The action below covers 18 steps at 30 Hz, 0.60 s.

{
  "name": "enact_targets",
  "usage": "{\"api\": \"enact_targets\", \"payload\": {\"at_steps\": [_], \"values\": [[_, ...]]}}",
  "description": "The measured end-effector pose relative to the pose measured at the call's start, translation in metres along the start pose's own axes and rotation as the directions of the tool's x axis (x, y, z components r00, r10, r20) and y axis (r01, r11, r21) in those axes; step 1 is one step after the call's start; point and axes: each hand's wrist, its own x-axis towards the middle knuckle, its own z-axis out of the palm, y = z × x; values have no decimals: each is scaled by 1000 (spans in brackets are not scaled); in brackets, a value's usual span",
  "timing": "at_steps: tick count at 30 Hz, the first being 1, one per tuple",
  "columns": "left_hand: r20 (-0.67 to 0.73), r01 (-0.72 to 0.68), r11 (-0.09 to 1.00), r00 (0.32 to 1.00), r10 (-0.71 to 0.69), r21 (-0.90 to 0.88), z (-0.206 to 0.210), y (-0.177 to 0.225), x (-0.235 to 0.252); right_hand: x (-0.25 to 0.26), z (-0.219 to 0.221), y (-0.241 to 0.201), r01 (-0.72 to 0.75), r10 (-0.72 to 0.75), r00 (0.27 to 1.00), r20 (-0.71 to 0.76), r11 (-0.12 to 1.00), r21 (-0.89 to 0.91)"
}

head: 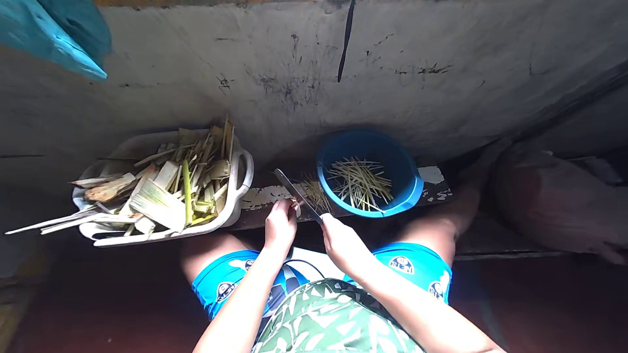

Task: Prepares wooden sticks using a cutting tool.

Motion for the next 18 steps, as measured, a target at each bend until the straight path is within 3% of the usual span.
{"api": "enact_targets", "payload": {"at_steps": [8,18], "values": [[8,26,1000,1000,-26,16,-1,0,-1,-1,7,-1,57,-61,993,-98,997,-50],[-18,5,1000,1000,-4,3,2,-1,-2,-1,6,-7,14,-18,999,-51,997,-82]]}}
